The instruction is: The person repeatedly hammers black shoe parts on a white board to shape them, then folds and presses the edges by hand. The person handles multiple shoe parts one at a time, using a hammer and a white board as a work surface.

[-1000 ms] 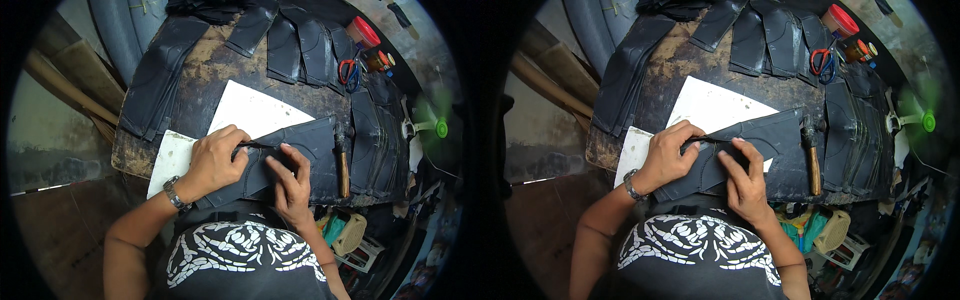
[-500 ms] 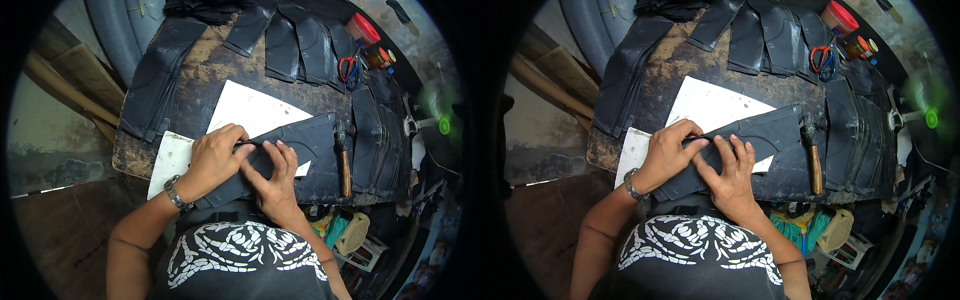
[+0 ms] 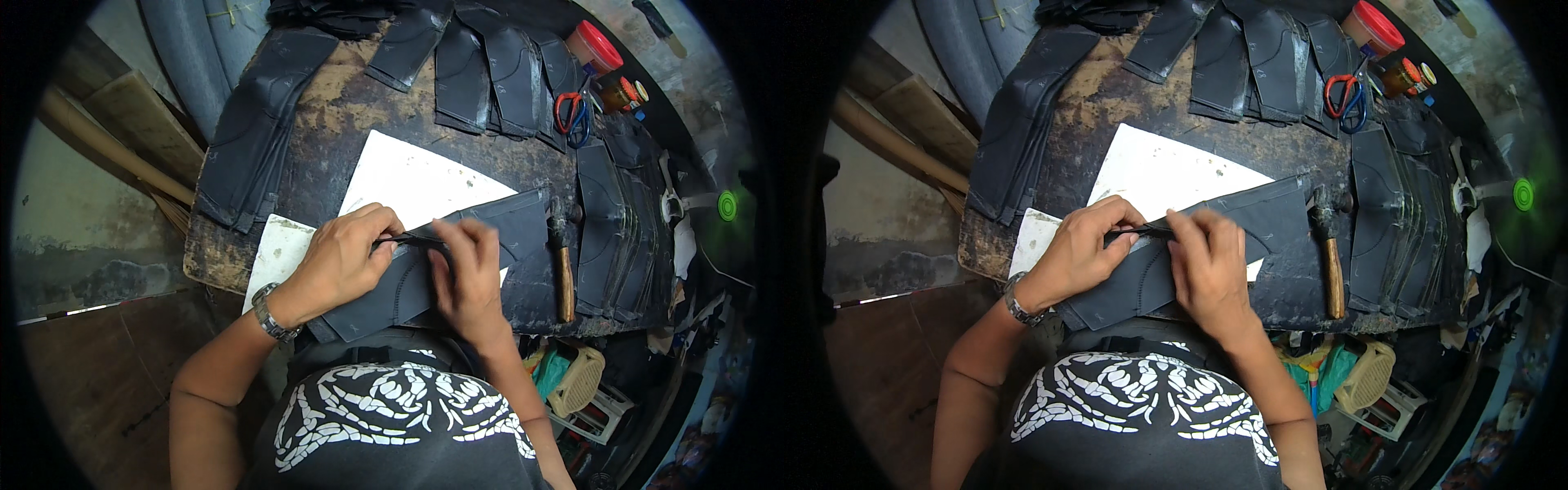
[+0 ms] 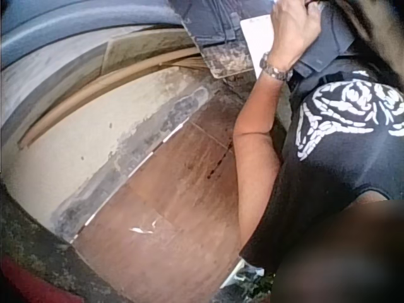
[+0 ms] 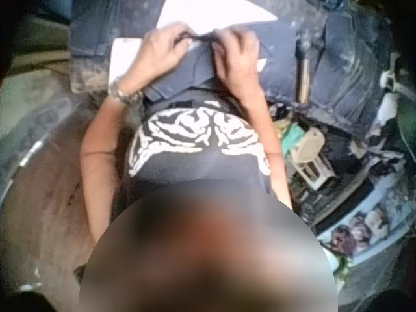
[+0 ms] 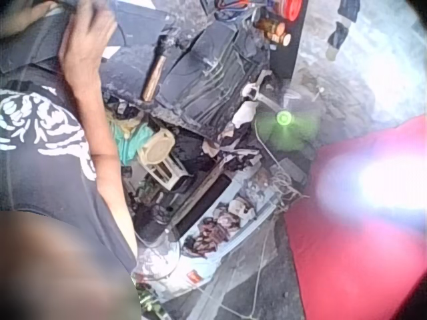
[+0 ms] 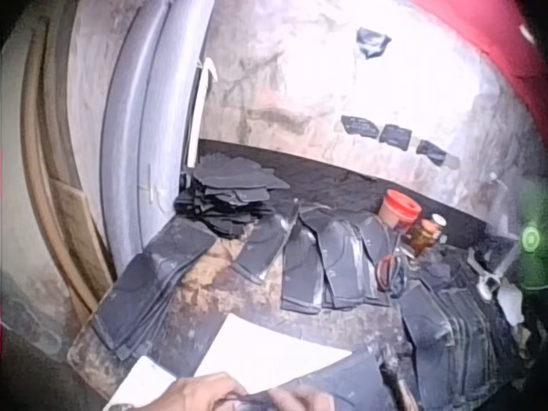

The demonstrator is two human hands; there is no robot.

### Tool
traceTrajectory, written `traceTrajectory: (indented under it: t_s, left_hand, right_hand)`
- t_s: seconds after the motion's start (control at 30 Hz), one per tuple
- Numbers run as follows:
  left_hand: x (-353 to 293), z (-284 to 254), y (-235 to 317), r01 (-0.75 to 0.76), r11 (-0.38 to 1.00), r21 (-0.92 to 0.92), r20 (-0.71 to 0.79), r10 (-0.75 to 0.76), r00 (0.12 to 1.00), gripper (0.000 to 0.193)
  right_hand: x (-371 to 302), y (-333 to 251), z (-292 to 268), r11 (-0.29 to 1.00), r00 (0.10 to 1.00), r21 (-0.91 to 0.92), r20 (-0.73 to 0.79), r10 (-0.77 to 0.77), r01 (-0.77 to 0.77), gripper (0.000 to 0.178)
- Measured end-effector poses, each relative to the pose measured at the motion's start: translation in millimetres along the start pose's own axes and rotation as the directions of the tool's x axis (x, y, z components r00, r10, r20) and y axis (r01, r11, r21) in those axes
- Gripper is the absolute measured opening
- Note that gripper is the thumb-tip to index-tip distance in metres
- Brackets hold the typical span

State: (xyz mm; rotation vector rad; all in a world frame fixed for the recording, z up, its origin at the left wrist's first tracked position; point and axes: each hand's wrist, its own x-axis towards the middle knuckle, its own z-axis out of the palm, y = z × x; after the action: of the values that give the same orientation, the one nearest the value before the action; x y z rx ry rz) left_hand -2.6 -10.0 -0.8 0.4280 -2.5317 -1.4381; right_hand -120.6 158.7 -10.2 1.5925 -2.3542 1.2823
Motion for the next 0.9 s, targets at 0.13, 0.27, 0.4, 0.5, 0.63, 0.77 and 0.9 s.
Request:
traceTrajectory:
  t_s: [0.13, 0.27, 0.4, 0.5, 0.63, 0.77, 0.9]
  left_hand:
    - [2.4, 2.7, 1.5, 0.064, 0.998, 0.027, -0.005, -0.064, 0.998, 0.016]
    - [-0.6, 9.7, 2.5, -0.041, 0.989, 0.14, -0.097, 0.055, 0.994, 0.013]
    - [-1.4, 16.2, 3.1, -0.17, 0.937, 0.304, -0.1, 0.209, 0.973, 0.014]
    - [3.1, 15.4, 3.0, -0.187, 0.938, 0.292, -0.117, 0.229, 0.966, 0.013]
    - [9.5, 9.9, 1.9, -0.004, 0.986, 0.164, -0.07, 0.016, 0.997, 0.015]
    - [12.3, 11.7, -0.2, -0.089, 0.975, 0.203, -0.065, 0.104, 0.992, 0.013]
    - [10.9, 14.0, -5.7, -0.28, 0.909, 0.307, -0.054, 0.311, 0.949, 0.018]
  right_hand:
    - [31.0, 15.4, -8.3, 0.981, 0.955, -0.058, 0.243, -0.168, 0.187, 0.04]
    - [45.2, 21.4, -11.9, 0.989, 0.899, 0.076, 0.413, -0.148, 0.128, 0.033]
    - [50.0, 24.0, -14.7, 0.987, 0.873, 0.144, 0.471, -0.128, 0.067, 0.028]
    - [51.2, 26.7, -13.8, 0.988, 0.868, 0.142, 0.479, -0.127, 0.066, 0.028]
    - [48.2, 30.0, -7.4, 0.991, 0.888, 0.098, 0.442, -0.129, 0.095, 0.029]
    - [43.8, 34.4, -4.8, 0.975, 0.912, 0.07, 0.344, -0.224, 0.213, 0.024]
    - [43.8, 44.9, -13.2, 0.968, 0.892, 0.169, 0.385, -0.238, 0.185, 0.026]
